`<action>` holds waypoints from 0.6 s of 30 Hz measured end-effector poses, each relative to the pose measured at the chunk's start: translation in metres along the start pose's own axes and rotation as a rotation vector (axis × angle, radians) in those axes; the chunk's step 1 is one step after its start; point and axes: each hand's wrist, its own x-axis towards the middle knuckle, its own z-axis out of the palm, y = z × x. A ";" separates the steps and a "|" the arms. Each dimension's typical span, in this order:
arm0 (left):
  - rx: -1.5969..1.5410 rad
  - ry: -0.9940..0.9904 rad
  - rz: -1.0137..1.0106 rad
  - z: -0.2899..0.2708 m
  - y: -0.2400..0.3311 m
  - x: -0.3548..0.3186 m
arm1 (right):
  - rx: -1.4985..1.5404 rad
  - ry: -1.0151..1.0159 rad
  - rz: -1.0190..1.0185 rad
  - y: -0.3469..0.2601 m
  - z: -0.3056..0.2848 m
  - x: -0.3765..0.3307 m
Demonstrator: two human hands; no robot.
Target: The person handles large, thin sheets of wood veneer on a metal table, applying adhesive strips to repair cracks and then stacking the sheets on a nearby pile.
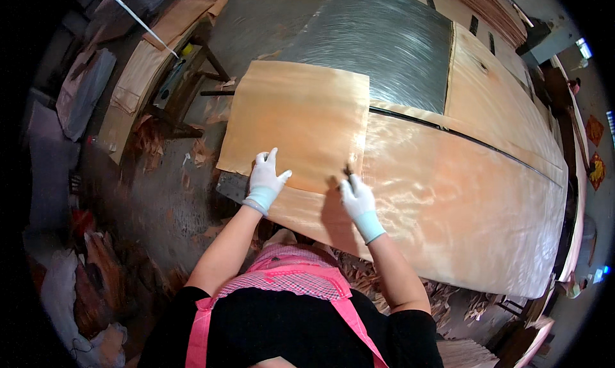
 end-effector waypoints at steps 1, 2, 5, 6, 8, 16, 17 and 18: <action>-0.009 -0.010 -0.001 0.000 0.000 0.002 | 0.075 -0.110 0.039 -0.004 0.011 0.004; -0.017 -0.020 -0.005 0.000 0.000 0.003 | 0.145 -0.219 0.085 -0.008 0.023 0.008; -0.063 -0.040 -0.079 0.004 -0.006 0.008 | 0.135 -0.404 0.063 -0.030 0.051 0.018; -0.082 -0.042 -0.117 0.006 -0.010 0.009 | 0.014 -0.433 0.019 -0.045 0.054 0.021; -0.091 -0.031 -0.112 0.009 -0.011 0.011 | -0.366 -0.400 -0.139 -0.051 0.071 0.023; 0.040 0.070 -0.097 0.033 -0.013 0.013 | -0.608 -0.518 -0.256 -0.076 0.106 0.041; 0.060 0.057 -0.105 0.032 -0.012 0.012 | -0.630 -0.566 -0.255 -0.071 0.096 0.034; 0.080 0.043 -0.114 0.031 -0.010 0.010 | -0.651 -0.614 -0.254 -0.067 0.081 0.026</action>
